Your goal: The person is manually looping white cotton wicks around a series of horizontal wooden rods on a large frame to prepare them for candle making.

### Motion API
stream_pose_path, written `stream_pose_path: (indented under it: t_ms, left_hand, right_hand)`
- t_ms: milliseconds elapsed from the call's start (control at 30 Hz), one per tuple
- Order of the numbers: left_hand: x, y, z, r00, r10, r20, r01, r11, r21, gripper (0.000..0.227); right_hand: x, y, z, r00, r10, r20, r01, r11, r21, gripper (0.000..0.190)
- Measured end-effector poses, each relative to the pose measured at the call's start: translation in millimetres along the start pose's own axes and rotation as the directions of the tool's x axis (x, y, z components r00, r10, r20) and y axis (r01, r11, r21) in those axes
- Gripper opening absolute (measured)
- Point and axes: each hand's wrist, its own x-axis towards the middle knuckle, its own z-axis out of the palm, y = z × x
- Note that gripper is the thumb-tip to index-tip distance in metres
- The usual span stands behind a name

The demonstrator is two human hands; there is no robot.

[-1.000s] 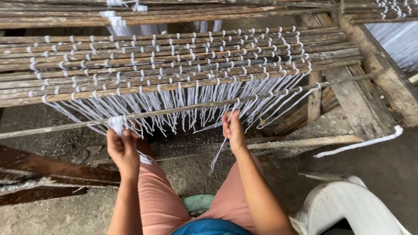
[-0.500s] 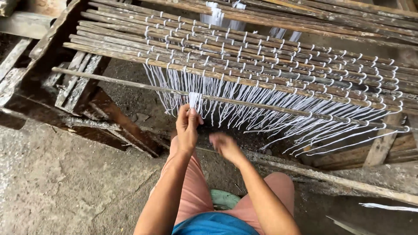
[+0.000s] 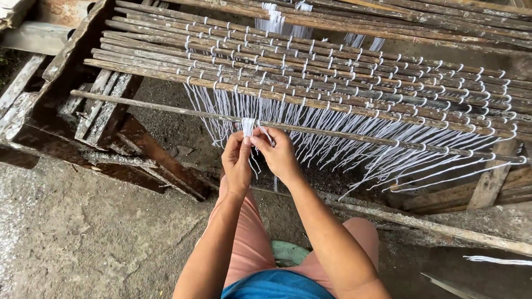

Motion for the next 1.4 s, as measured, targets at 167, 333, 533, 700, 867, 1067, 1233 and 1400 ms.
stream_pose_path:
  t_ms: [167,333,533,700,867,1067,1233,1400]
  left_hand:
    - [3,6,0,1.0,-0.015,-0.002,0.015,0.999,-0.032,0.02]
    - [2,-3,-3,0.998,-0.053,0.029,0.052,0.998,0.023,0.015]
    - [6,17,10,0.999,-0.027,0.027,0.028,0.999,-0.019,0.019]
    - [6,8,9,1.0,0.003,0.026,-0.002,1.0,-0.021,0.022]
    - [5,11,4,0.999,-0.001,0.039,0.001,1.0,-0.011,0.022]
    - [6,5,-4,0.998,-0.003,0.057,0.001,1.0,0.028,0.022]
    - [7,-3,-7,0.998,-0.007,0.067,0.005,1.0,0.028,0.022]
    - [6,5,-4,0.998,-0.01,0.063,0.008,0.999,0.032,0.023]
  right_hand:
    - [-4,-33,-13,0.992,0.107,-0.061,-0.093,0.974,0.208,0.009]
    - [-9,-37,-59,0.964,0.244,-0.102,-0.166,0.86,0.482,0.014]
    - [-31,-24,-130,0.885,0.438,0.158,-0.406,0.561,0.722,0.019]
    - [-44,-12,-149,0.893,0.447,0.046,-0.345,0.616,0.709,0.028]
    - [-43,-24,-149,0.891,0.454,0.01,-0.324,0.621,0.714,0.027]
    - [-42,-34,-147,0.894,0.448,-0.024,-0.295,0.628,0.721,0.036]
    - [-40,-20,-153,0.894,0.446,-0.03,-0.299,0.647,0.701,0.051]
    - [-35,-23,-149,0.9,0.435,-0.029,-0.301,0.668,0.68,0.056]
